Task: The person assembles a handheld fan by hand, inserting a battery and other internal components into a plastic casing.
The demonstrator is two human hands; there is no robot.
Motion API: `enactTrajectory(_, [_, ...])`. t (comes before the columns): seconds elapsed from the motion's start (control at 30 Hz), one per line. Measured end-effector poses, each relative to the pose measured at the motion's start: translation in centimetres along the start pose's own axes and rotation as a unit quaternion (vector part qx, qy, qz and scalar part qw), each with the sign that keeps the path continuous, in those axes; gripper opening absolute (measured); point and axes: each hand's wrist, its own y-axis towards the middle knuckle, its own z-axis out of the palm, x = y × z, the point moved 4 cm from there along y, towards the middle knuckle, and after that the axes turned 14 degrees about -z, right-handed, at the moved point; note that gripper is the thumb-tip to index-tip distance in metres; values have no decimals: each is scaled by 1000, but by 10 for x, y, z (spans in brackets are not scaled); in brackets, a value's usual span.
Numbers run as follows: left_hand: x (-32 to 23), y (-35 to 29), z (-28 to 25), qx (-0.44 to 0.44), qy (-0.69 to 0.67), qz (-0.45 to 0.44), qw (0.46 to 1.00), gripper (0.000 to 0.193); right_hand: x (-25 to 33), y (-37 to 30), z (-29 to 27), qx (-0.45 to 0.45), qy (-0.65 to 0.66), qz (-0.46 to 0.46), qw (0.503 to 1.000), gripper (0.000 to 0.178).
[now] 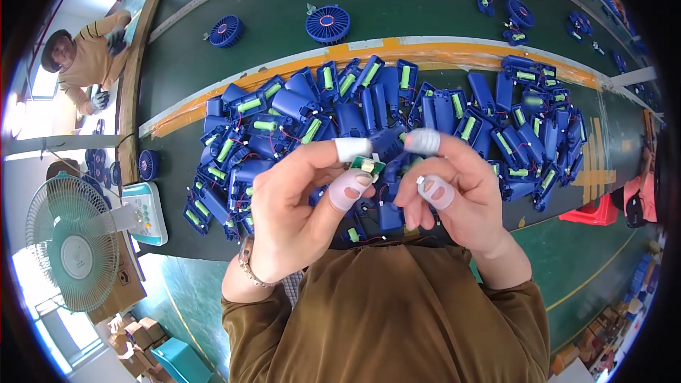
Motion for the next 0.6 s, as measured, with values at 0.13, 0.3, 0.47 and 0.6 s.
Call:
enactTrajectory(0.13, [-21,4,11,-29,91,44,994,28,3,-5,-8,-10,-19,3,1000,24])
enactTrajectory(0.3, [-27,8,33,-5,193,142,971,25,10,-8,-16,-12,-148,-26,989,21])
enactTrajectory(0.47, [-22,8,39,23,178,100,979,14,18,-9,-24,23,-231,-45,972,18])
enactTrajectory(0.6, [-17,6,44,35,150,53,987,16,15,-11,-30,28,-295,-132,946,17])
